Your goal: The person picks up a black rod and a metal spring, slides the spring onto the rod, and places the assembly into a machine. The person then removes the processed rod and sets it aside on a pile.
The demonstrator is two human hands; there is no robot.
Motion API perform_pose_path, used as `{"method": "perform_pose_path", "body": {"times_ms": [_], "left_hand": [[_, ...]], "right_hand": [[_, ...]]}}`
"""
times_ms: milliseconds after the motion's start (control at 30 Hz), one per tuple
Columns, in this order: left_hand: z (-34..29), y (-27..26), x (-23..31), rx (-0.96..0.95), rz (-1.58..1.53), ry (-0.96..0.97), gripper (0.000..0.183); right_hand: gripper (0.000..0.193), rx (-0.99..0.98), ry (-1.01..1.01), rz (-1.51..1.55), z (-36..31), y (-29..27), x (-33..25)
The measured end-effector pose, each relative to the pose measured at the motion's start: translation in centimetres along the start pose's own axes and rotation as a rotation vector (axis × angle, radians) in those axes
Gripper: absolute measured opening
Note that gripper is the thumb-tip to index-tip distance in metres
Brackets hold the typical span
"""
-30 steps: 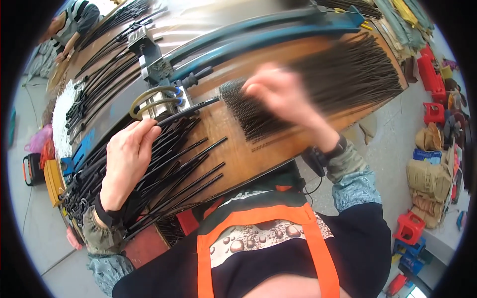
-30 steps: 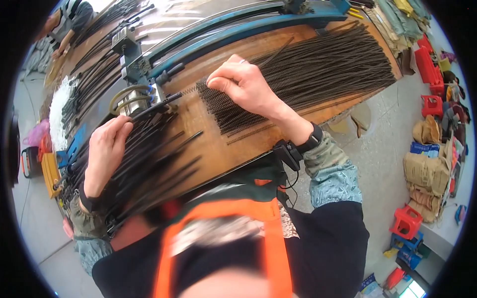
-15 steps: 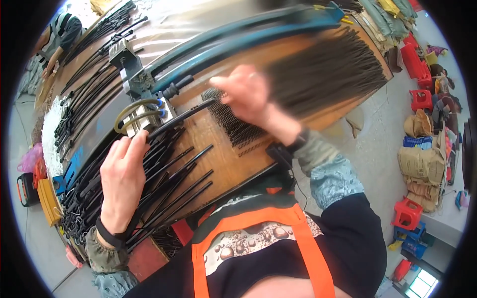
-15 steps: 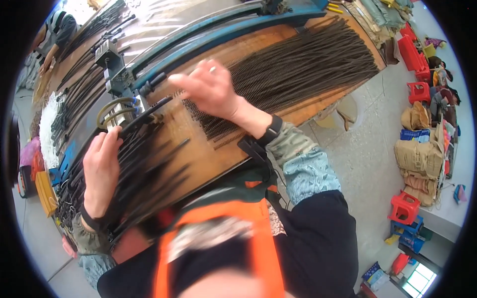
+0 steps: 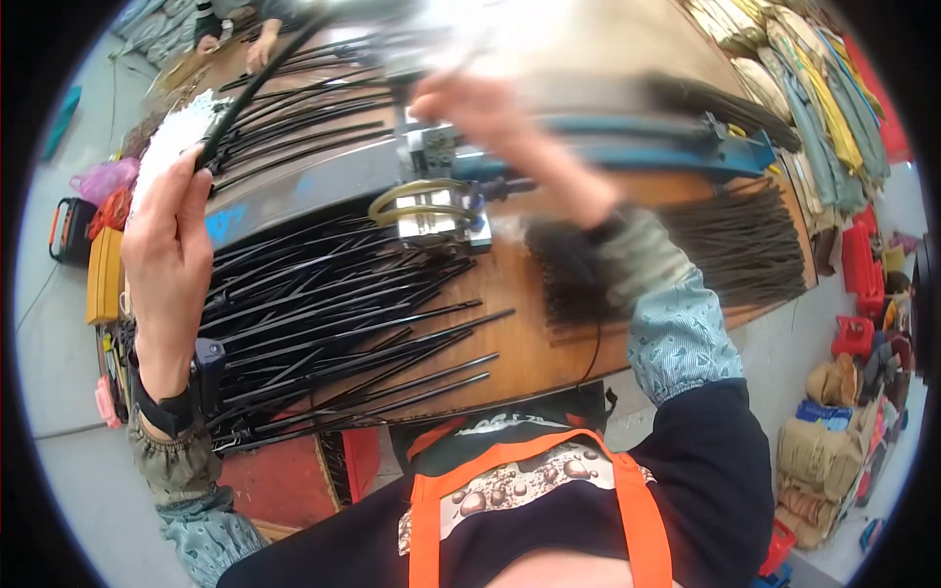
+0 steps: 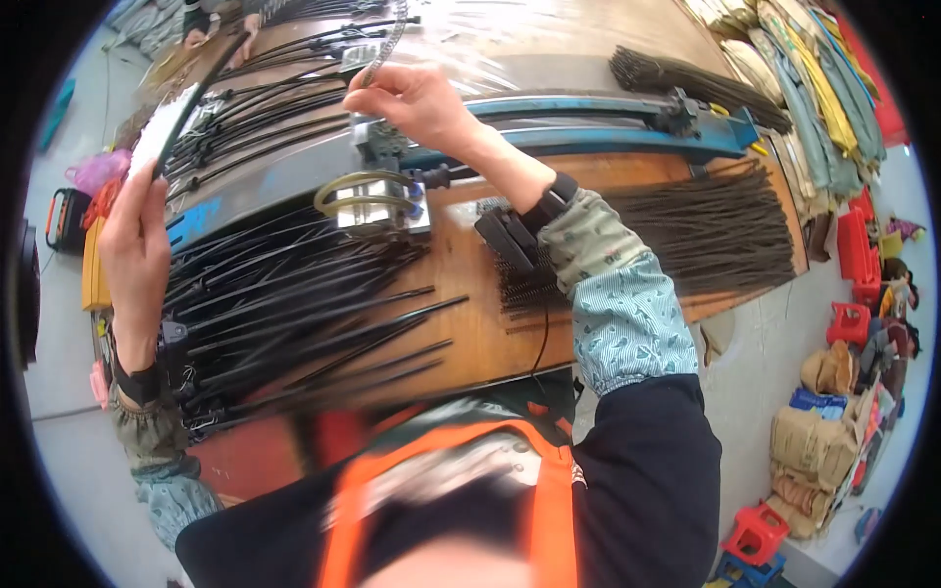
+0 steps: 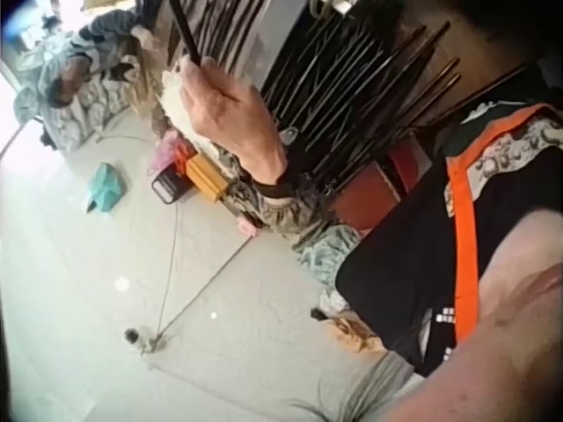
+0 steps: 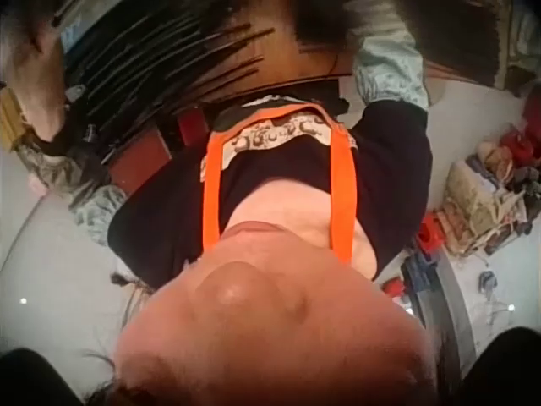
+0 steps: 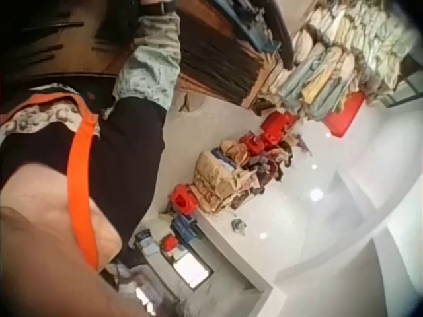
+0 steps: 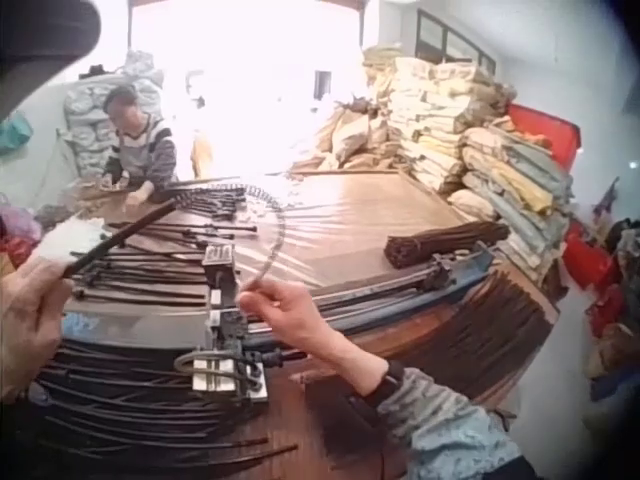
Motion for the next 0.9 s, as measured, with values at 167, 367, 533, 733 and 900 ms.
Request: {"method": "perform_pose_path", "body": {"times_ms": [167,367,533,733,900], "left_hand": [[-4.3,-0.1,-5.2,-0.11,0.04,-0.155,0.021],[-5.6,1.7,-7.4,-0.128,-0.058,-0.254,0.022],[-5.2,2.6,-8.1,-0.126,-0.071,-0.254,0.022],[-5.4,3.6,-9.3,-0.201,0.059,-0.201,0.023],[-4.8,8.8,-9.5,-0.338,0.002,-0.117,0.023]], "right_hand": [[0.016,-0.022,-0.057,0.08,2.2,2.5,0.6],[0.02,-0.165,0.055,-0.05,3.7,4.5,0.4],[0.015,-0.57,-0.047,-0.507,4.3,9.7,-0.5],[0.006,-0.248,-0.209,-0.874,1.9,4.4,0.7],[0.002,-0.061,-0.13,-1.053,-5.6,-9.4,2.1]]}}
Point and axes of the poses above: each hand's wrist, its own z-axis towards the middle knuckle, its own y-axis out of the palm, x = y × z, the point moved 9 cm from there along z, towards the middle knuckle, and after that the axes turned 4 degrees about -x, right-handed, at the moved point
